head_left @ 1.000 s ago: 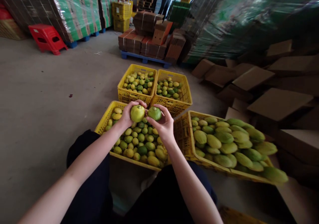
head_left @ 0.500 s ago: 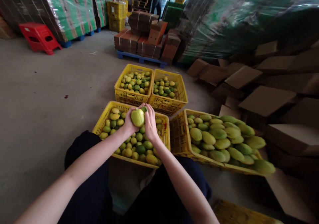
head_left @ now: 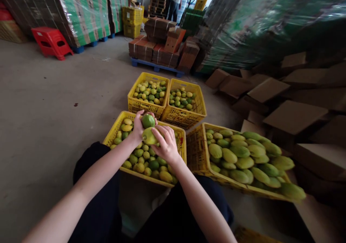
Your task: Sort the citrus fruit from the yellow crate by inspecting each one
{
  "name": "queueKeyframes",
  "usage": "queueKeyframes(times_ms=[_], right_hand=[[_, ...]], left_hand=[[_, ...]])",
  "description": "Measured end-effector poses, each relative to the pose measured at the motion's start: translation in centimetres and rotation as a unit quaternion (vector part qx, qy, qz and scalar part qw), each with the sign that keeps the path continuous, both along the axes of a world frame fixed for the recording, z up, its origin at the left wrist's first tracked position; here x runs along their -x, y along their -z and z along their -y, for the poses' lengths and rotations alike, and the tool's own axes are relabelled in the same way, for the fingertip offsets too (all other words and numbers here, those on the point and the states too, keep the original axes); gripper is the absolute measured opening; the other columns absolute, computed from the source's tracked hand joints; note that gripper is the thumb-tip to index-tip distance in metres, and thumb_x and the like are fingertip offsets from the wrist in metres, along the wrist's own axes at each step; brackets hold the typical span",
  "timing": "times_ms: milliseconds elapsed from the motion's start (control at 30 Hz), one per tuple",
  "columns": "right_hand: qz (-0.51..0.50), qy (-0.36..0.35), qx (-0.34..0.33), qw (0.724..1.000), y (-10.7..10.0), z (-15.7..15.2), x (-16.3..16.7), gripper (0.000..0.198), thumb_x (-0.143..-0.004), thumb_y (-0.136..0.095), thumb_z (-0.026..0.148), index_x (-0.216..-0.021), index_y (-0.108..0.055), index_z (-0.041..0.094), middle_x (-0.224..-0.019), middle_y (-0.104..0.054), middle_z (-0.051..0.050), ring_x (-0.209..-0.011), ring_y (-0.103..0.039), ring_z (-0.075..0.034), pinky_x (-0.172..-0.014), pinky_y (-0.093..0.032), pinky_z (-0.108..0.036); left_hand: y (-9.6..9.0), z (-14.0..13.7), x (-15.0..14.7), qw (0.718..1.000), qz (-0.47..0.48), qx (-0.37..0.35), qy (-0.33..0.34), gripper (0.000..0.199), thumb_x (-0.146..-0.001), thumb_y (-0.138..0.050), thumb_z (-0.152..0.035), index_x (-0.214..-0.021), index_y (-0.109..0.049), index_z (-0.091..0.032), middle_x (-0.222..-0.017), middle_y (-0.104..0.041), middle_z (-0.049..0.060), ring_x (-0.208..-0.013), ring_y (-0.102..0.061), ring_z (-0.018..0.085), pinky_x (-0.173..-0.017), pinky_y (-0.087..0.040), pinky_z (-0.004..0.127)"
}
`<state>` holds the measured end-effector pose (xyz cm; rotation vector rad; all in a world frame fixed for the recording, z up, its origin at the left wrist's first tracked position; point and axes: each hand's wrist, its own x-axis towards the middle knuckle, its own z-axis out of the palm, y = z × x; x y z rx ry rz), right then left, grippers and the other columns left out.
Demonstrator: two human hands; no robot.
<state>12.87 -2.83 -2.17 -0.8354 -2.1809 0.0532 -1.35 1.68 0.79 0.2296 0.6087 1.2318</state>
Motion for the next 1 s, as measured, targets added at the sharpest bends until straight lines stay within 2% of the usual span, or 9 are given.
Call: queueKeyframes(times_ms=[167, 300, 433, 533, 600, 733, 800, 900, 1000], right_hand=[[-0.105, 0.075, -0.015, 0.991, -0.5, -0.3, -0.2, 0.061, -0.081, -0.060, 0.018, -0.138, -0.045, 0.030, -0.126, -0.060, -0.012, -0.115, -0.058, -0.032, -0.095, -0.049, -0.054], [-0.153, 0.092, -0.017, 0.984, -0.6, -0.5, 0.5, 0.059, -0.081, -0.065, 0.019, -0.136, -0.046, 0.030, -0.124, -0.061, -0.011, -0.114, -0.059, -0.029, -0.096, -0.051, -0.050], [-0.217, 0.093, 0.041, 0.971, -0.6, -0.1, 1.3, 0.054, -0.078, -0.072, 0.025, -0.128, -0.053, 0.026, -0.121, -0.061, -0.010, -0.113, -0.060, -0.027, -0.097, -0.051, -0.046], [-0.312, 0.069, 0.172, 0.932, -0.9, 0.1, 1.6, 0.058, -0.073, -0.078, 0.030, -0.125, -0.054, 0.025, -0.121, -0.061, -0.008, -0.110, -0.061, -0.024, -0.093, -0.052, -0.040], [-0.404, 0.043, 0.275, 0.871, -1.3, 0.1, 1.7, 0.061, -0.073, -0.077, 0.033, -0.128, -0.052, 0.027, -0.115, -0.064, -0.004, -0.099, -0.063, -0.020, -0.086, -0.054, -0.034], [-0.577, 0.015, 0.433, 0.693, -2.2, -0.7, 1.4, 0.044, -0.076, -0.068, 0.037, -0.118, -0.059, 0.027, -0.092, -0.066, 0.003, -0.071, -0.060, -0.012, -0.056, -0.047, -0.021], [-0.642, -0.006, 0.476, 0.601, -2.4, -1.2, 1.0, 0.035, -0.077, -0.065, 0.037, -0.109, -0.063, 0.024, -0.086, -0.067, 0.002, -0.067, -0.060, -0.012, -0.047, -0.041, -0.020], [-0.709, -0.050, 0.511, 0.484, -2.6, -1.6, 0.3, 0.031, -0.080, -0.059, 0.038, -0.105, -0.065, 0.020, -0.083, -0.069, -0.002, -0.070, -0.063, -0.014, -0.052, -0.047, -0.022], [-0.739, -0.079, 0.523, 0.416, -2.7, -1.8, -0.3, 0.032, -0.084, -0.050, 0.037, -0.107, -0.065, 0.018, -0.083, -0.071, -0.005, -0.067, -0.062, -0.015, -0.058, -0.053, -0.026]], left_hand=[[-1.9, -0.2, 1.3, 0.988, -0.046, -0.139, -0.046, 0.033, -0.082, -0.050, -0.037, -0.057, -0.060, -0.017, -0.054, -0.058, 0.002, -0.052, -0.058, 0.013, -0.055, -0.048, 0.025], [-2.1, 0.3, 1.3, 0.976, -0.086, -0.190, -0.064, 0.031, -0.079, -0.052, -0.032, -0.052, -0.056, -0.018, -0.052, -0.054, 0.001, -0.054, -0.056, 0.012, -0.059, -0.047, 0.024], [-1.9, 0.1, 1.1, 0.979, -0.092, -0.172, -0.067, 0.031, -0.080, -0.051, -0.032, -0.052, -0.053, -0.018, -0.053, -0.054, 0.000, -0.054, -0.056, 0.011, -0.060, -0.047, 0.023], [-1.8, -0.1, 1.0, 0.994, -0.058, -0.081, -0.054, 0.034, -0.085, -0.048, -0.036, -0.058, -0.058, -0.017, -0.057, -0.060, 0.001, -0.056, -0.060, 0.012, -0.064, -0.050, 0.025], [-1.6, -0.2, 1.0, 0.999, -0.016, -0.006, -0.036, 0.034, -0.087, -0.044, -0.034, -0.068, -0.065, -0.016, -0.066, -0.067, 0.004, -0.062, -0.065, 0.014, -0.068, -0.053, 0.027], [-1.2, -0.1, 0.7, 0.997, 0.050, 0.058, 0.000, 0.029, -0.081, -0.042, -0.023, -0.086, -0.069, -0.013, -0.078, -0.072, 0.008, -0.078, -0.070, 0.020, -0.077, -0.058, 0.035], [-1.1, 0.1, 0.6, 0.996, 0.065, 0.054, 0.006, 0.030, -0.079, -0.043, -0.022, -0.091, -0.069, -0.012, -0.080, -0.073, 0.009, -0.080, -0.070, 0.022, -0.081, -0.058, 0.040], [-1.1, 0.4, 0.5, 0.996, 0.074, 0.053, 0.017, 0.033, -0.080, -0.043, -0.024, -0.097, -0.068, -0.011, -0.082, -0.072, 0.011, -0.080, -0.070, 0.023, -0.085, -0.058, 0.045], [-1.0, 0.5, 0.5, 0.995, 0.070, 0.062, 0.029, 0.036, -0.081, -0.041, -0.025, -0.103, -0.066, -0.010, -0.083, -0.072, 0.012, -0.080, -0.070, 0.024, -0.083, -0.059, 0.048]])
